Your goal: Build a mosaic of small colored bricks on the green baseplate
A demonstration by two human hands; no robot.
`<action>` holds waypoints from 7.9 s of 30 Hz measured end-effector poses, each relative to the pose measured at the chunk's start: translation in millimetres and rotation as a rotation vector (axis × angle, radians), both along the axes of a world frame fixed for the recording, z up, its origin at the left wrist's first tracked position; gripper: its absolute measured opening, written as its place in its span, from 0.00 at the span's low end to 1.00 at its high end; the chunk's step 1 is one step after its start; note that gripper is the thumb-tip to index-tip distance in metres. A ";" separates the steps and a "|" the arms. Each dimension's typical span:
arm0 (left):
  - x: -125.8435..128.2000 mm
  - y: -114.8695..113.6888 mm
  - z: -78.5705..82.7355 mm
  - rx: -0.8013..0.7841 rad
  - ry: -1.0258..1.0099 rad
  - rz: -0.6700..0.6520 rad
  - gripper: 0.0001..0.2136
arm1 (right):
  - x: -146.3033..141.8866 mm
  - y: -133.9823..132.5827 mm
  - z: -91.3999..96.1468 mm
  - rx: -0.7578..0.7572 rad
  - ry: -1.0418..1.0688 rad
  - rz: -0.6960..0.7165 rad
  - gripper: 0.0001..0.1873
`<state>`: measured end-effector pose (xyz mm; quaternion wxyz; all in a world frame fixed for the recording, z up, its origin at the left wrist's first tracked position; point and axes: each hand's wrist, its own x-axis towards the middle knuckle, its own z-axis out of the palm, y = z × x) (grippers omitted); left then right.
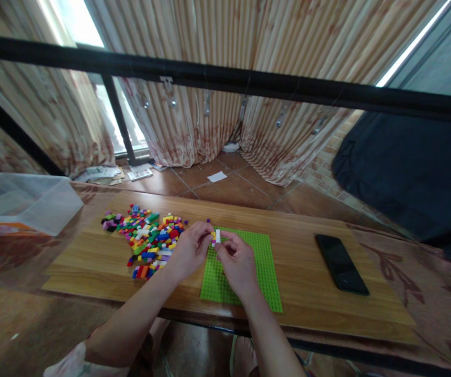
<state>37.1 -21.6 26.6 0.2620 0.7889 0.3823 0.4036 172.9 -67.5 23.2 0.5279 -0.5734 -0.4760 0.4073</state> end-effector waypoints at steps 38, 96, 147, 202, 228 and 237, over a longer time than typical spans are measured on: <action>21.8 -4.4 3.1 -1.052 -0.935 0.071 0.08 | -1.3 -2.5 2.7 -0.039 0.111 -0.003 0.17; -11.3 -3.8 -6.3 -0.200 0.828 0.202 0.12 | 35.8 -6.4 21.6 -0.030 0.603 -0.092 0.20; -5.3 -11.3 0.0 -0.189 0.289 -0.015 0.09 | 43.6 -16.9 -8.2 -0.059 -0.321 0.121 0.14; -49.2 6.8 14.7 -0.884 -0.316 -0.166 0.05 | -45.6 0.7 -5.1 0.279 -0.599 0.045 0.10; -18.5 2.2 15.3 -1.004 -0.221 -0.140 0.06 | 47.0 -18.4 6.8 0.067 -0.255 -0.111 0.16; -10.9 0.6 7.9 -0.918 -0.081 -0.209 0.07 | 71.4 -26.7 -9.4 0.098 -0.474 0.071 0.10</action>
